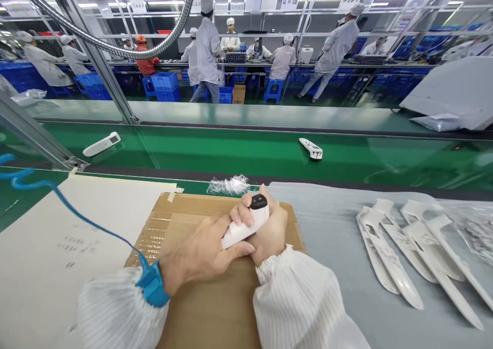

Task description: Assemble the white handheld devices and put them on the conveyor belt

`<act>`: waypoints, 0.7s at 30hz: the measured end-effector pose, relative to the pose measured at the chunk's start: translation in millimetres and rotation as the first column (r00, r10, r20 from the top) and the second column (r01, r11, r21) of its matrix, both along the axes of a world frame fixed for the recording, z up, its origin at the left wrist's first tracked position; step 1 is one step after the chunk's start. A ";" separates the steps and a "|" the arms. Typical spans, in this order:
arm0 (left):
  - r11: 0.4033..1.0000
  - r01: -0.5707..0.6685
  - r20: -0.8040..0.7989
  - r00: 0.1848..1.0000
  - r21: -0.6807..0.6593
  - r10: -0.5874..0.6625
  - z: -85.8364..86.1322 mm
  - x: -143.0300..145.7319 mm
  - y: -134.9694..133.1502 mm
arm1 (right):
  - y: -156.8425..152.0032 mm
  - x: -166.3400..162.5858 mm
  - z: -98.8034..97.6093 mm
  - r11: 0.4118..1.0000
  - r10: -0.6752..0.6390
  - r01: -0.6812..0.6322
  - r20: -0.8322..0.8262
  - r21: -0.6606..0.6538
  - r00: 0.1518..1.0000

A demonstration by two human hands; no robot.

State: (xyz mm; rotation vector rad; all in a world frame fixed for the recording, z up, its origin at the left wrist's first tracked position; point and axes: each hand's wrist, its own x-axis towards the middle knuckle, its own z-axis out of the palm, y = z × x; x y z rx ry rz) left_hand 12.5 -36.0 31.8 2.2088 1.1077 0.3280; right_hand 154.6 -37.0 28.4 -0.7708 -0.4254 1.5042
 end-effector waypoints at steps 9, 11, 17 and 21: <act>0.908 -0.351 0.369 0.894 0.228 0.253 0.2 -7.4 10.2 | 2.4 -18.0 -9.1 0.976 0.165 -0.170 0.048 0.138 0.985; 0.907 -0.327 0.386 0.898 0.263 0.212 -0.1 -4.8 7.9 | 1.1 -25.7 -12.4 0.983 0.145 -0.147 0.031 0.114 0.989; 0.901 -0.289 0.389 0.909 0.324 0.152 4.5 1.1 4.5 | -0.6 -31.1 -15.1 0.992 0.101 -0.100 -0.004 0.077 0.995; 0.920 -0.268 0.398 0.907 0.286 0.140 4.1 0.2 7.6 | 2.8 -28.4 -17.5 0.988 0.103 -0.104 0.020 0.115 0.995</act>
